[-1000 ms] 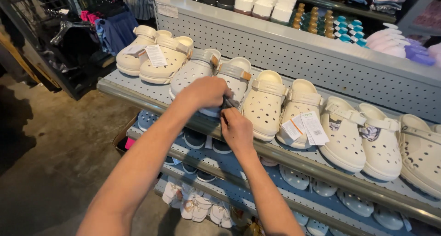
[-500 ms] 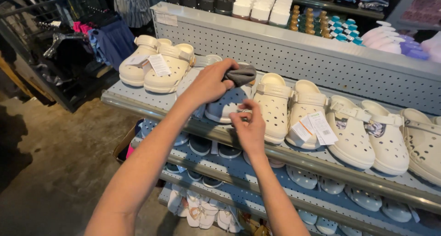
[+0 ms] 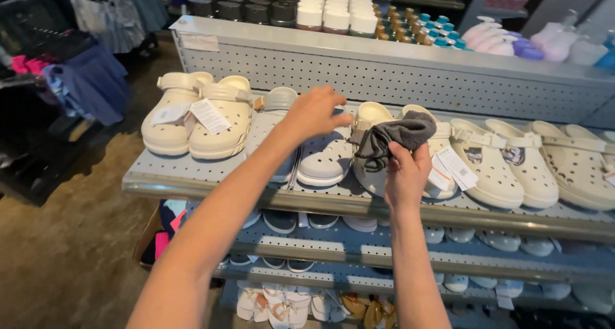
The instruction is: The person uses a dark cloth to wipe and clean several pairs of white and light-colored clogs on a store shelf. They handle the shoes one by one, wiping the exterior surfaces and occasionally lifting them to clean the soles before placing them back on the rack.
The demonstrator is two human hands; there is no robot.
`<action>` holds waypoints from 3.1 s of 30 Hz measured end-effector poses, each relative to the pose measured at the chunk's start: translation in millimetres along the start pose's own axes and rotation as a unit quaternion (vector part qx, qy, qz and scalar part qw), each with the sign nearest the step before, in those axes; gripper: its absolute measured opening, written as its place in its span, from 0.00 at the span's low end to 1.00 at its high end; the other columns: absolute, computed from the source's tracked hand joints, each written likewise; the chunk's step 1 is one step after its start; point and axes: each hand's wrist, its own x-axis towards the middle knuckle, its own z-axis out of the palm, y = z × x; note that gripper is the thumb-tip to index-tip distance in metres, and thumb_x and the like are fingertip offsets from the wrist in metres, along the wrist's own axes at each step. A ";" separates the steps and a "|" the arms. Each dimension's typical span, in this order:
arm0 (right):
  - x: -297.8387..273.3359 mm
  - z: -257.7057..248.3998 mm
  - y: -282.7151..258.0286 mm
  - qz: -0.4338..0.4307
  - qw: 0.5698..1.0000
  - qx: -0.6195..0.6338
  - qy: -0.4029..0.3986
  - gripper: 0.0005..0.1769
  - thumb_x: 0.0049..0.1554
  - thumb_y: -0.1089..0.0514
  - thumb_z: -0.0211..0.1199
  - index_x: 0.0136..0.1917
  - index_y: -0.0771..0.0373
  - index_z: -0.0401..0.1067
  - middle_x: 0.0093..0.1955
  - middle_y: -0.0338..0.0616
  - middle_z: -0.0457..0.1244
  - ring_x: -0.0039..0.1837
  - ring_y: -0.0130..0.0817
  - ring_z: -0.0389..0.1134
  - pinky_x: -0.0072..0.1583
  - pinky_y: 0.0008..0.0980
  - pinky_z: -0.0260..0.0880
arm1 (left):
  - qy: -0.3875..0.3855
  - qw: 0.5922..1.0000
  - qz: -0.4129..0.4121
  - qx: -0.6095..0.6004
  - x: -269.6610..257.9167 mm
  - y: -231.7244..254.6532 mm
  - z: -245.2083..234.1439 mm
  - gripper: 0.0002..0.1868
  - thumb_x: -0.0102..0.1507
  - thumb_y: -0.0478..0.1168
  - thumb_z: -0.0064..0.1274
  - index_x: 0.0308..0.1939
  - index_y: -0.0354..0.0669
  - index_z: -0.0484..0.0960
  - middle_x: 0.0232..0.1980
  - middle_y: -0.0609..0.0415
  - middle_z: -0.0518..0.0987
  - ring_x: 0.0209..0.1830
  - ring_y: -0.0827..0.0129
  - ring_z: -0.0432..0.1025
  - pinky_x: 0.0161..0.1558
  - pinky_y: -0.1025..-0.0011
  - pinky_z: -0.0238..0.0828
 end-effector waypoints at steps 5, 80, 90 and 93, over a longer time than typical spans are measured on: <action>-21.1 14.4 0.8 -0.059 0.994 -0.078 0.051 0.28 0.61 0.70 0.60 0.72 0.63 0.56 0.63 0.45 0.64 0.57 0.29 0.65 0.54 0.27 0.63 | -0.126 0.991 -0.043 -0.003 1.6 -18.8 20.7 0.27 0.55 0.53 0.66 0.48 0.36 0.81 0.51 0.38 0.81 0.54 0.45 0.74 0.52 0.50 0.70; 94.1 86.9 29.3 0.093 0.835 -0.458 -0.291 0.19 0.60 0.46 0.66 0.47 0.67 0.78 0.36 0.34 0.66 0.39 0.20 0.60 0.40 0.30 0.61 | 0.184 0.955 -0.005 -0.230 -88.5 -25.9 -32.8 0.35 0.52 0.19 0.40 0.60 0.49 0.81 0.53 0.41 0.78 0.55 0.47 0.74 0.59 0.60 0.71; 71.1 61.9 20.1 0.046 0.877 -0.408 -0.250 0.16 0.64 0.48 0.63 0.47 0.65 0.75 0.35 0.30 0.60 0.39 0.18 0.55 0.40 0.24 0.56 | 0.184 0.974 -0.018 -0.129 -77.3 -19.5 -25.8 0.22 0.57 0.24 0.48 0.50 0.48 0.85 0.55 0.42 0.77 0.55 0.45 0.74 0.55 0.57 0.72; 65.6 54.1 21.2 0.043 0.879 -0.409 -0.241 0.16 0.65 0.49 0.61 0.46 0.65 0.73 0.35 0.30 0.61 0.39 0.18 0.56 0.40 0.24 0.58 | 0.169 0.968 -0.009 -0.186 -95.7 1.2 -25.2 0.26 0.53 0.22 0.47 0.52 0.44 0.84 0.56 0.40 0.76 0.55 0.43 0.73 0.54 0.56 0.72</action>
